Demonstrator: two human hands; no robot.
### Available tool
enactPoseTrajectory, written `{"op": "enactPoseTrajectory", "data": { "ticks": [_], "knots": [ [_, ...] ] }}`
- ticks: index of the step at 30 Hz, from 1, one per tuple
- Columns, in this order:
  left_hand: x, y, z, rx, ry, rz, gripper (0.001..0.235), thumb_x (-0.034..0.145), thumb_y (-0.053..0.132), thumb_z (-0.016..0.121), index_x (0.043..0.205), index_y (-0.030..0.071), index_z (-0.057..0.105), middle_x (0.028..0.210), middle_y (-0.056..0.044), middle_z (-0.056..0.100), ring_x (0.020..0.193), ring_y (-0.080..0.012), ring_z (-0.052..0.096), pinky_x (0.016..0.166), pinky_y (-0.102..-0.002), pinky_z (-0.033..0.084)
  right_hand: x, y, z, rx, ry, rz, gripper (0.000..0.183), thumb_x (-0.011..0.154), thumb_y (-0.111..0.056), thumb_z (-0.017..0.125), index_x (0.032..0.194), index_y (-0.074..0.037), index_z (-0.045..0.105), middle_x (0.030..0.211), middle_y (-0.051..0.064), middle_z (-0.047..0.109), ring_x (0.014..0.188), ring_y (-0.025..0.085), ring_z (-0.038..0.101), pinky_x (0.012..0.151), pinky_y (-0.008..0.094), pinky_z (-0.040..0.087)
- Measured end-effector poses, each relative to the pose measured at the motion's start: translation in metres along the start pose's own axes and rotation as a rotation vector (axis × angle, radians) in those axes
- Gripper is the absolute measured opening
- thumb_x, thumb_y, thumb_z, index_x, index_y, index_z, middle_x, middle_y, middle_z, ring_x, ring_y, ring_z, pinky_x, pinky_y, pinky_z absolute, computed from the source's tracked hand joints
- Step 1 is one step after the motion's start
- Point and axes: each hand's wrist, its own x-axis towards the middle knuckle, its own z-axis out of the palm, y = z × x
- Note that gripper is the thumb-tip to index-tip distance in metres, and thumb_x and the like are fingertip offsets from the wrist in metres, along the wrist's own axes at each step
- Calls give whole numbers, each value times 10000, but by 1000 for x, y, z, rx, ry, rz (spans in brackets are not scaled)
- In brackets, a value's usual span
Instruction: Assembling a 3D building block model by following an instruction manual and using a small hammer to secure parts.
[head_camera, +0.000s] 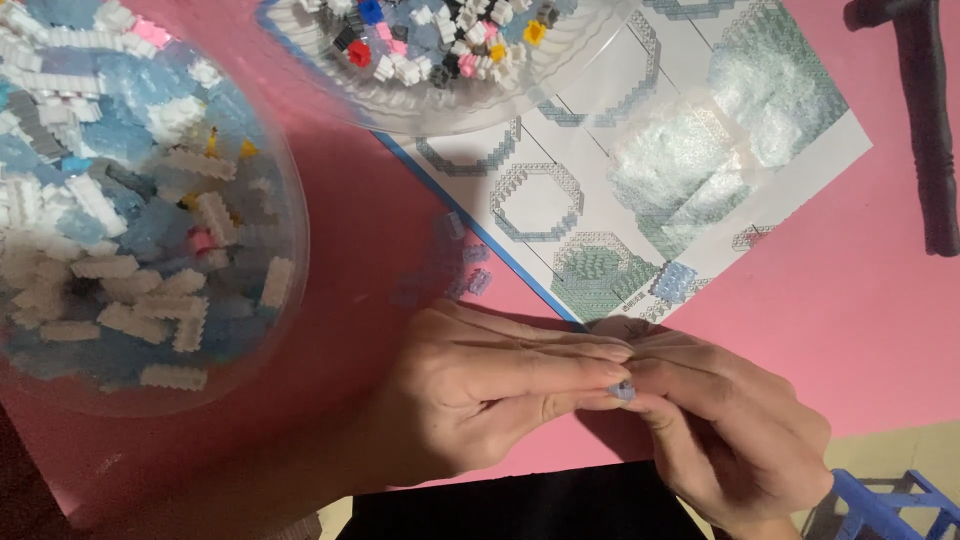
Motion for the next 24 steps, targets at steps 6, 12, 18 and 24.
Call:
{"op": "enactPoseTrajectory", "data": {
  "ticks": [6,12,18,24],
  "knots": [
    [1,1,1,33,27,3,226,966,-29,783,1182,-41,716,1222,-234,770,1180,-357,816,1142,-450,694,0,-2,-1,-43,-3,43,181,892,-62,629,870,113,670,773,205,730,700,308,788,710,300,694],
    [4,-1,3,100,66,35,202,945,-51,807,1133,-48,733,1165,-215,785,1110,-348,838,1086,-445,720,3,-4,2,-42,-14,98,194,894,-81,631,855,104,675,779,207,732,704,291,784,712,291,674],
    [6,0,2,89,80,63,208,947,-63,802,1139,-69,722,1176,-242,773,1123,-368,831,1107,-472,717,5,-6,4,-64,19,108,211,902,-94,619,839,100,674,757,196,715,669,262,756,672,269,645],
    [6,4,4,60,99,-2,220,952,-45,795,1161,-34,727,1183,-227,786,1129,-301,825,1113,-404,700,2,-5,-1,-23,-23,177,205,904,-121,650,883,79,689,807,180,735,720,253,771,725,283,646]
  ]
}}
